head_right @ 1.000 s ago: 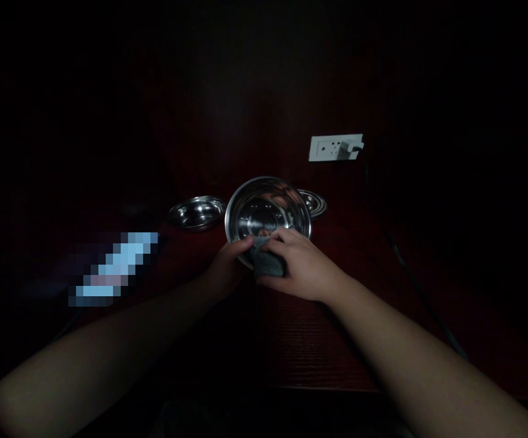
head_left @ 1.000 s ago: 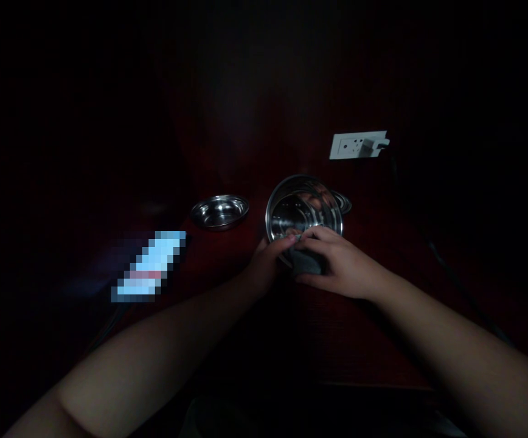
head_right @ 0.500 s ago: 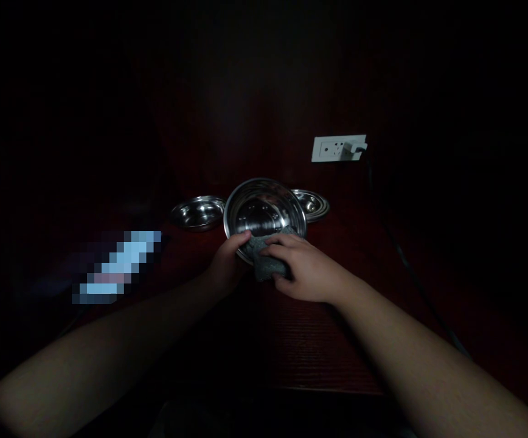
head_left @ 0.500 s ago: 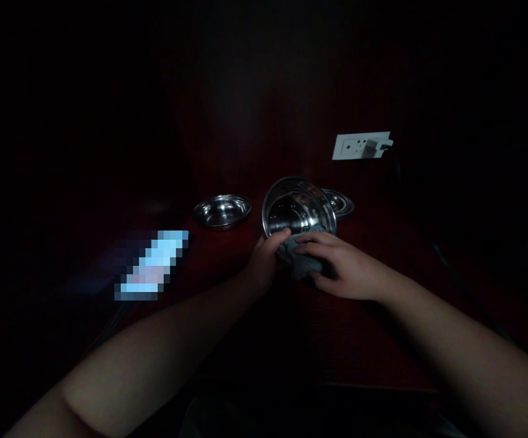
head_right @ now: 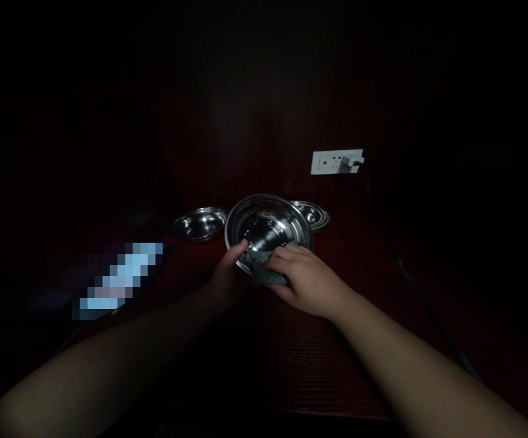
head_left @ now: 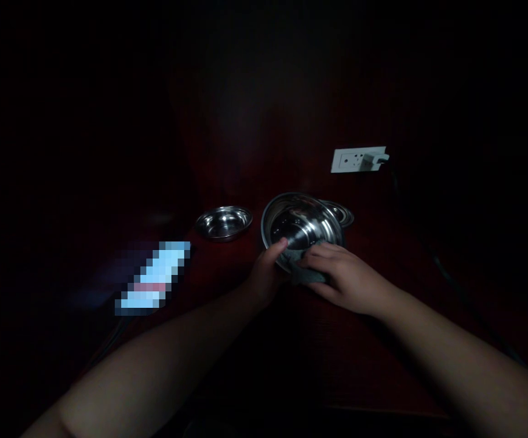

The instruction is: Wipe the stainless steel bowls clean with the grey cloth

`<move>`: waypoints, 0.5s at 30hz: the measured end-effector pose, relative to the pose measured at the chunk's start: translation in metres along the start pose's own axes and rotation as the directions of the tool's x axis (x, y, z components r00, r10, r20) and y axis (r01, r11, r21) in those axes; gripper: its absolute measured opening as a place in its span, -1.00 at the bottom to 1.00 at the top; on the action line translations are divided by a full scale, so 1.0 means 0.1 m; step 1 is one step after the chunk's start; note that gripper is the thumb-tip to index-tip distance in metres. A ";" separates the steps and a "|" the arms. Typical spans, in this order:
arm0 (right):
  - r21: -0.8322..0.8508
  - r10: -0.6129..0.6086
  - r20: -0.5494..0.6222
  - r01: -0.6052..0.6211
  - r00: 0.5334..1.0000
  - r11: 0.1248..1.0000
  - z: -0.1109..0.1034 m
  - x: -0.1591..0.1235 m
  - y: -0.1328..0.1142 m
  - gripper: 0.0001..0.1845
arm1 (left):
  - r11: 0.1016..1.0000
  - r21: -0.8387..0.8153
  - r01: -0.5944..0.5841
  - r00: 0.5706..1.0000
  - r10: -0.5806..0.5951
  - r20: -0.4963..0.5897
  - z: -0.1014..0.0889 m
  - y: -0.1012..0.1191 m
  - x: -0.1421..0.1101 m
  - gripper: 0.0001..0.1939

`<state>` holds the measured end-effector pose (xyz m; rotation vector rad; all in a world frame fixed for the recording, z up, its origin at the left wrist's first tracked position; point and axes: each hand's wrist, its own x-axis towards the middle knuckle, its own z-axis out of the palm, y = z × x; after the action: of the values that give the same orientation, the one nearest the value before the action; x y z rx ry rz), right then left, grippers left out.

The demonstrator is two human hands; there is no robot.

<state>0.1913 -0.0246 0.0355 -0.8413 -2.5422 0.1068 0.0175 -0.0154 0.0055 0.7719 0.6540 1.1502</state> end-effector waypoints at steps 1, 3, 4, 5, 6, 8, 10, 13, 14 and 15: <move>-0.011 0.001 0.002 -0.001 1.000 1.000 0.00 0.00 -0.01 -0.79 | 1.000 -0.006 -0.001 1.000 0.001 0.014 0.00 0.00 0.00 -0.58; -0.023 0.006 0.005 -0.006 1.000 1.000 -0.01 0.01 -0.02 -0.79 | 1.000 -0.012 -0.014 0.999 0.015 0.030 0.00 -0.01 -0.01 -0.61; -0.024 0.010 0.007 -0.010 1.000 1.000 -0.01 0.01 -0.02 -0.77 | 1.000 -0.014 -0.022 0.999 0.022 0.030 0.00 -0.01 -0.02 -0.62; -0.021 0.013 0.009 -0.012 1.000 1.000 -0.01 0.01 -0.02 -0.75 | 1.000 -0.013 -0.028 0.999 0.029 0.027 0.00 -0.02 -0.02 -0.63; -0.016 0.013 0.011 -0.013 1.000 1.000 -0.01 0.01 -0.02 -0.72 | 0.999 -0.009 -0.032 0.999 0.032 0.024 0.00 -0.02 -0.02 -0.63; -0.004 0.008 0.017 -0.008 1.000 1.000 -0.01 0.00 -0.01 -0.67 | 0.999 0.004 -0.040 0.999 0.040 0.014 0.01 -0.02 -0.02 -0.64; 0.012 0.011 0.023 -0.011 1.000 1.000 -0.02 0.00 -0.01 -0.65 | 0.999 0.017 -0.050 0.999 0.050 0.007 0.03 -0.01 -0.03 -0.64; 0.045 0.035 0.025 -0.036 0.999 0.998 -0.02 0.01 -0.01 -0.68 | 0.998 0.029 -0.054 0.998 0.054 -0.017 0.05 -0.01 -0.04 -0.65; 0.051 0.046 0.023 -0.047 0.999 0.998 -0.02 0.01 -0.02 -0.69 | 0.998 0.030 -0.055 0.998 0.056 -0.022 0.05 0.00 -0.05 -0.65; 0.052 0.058 0.018 -0.059 0.998 0.997 -0.01 0.01 -0.02 -0.70 | 0.998 0.030 -0.059 0.998 0.060 -0.027 0.06 0.00 -0.05 -0.66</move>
<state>0.1899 -0.0255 0.0377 -0.8977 -2.5185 0.1993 0.0205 -0.0216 0.0094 0.8064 0.6761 1.2096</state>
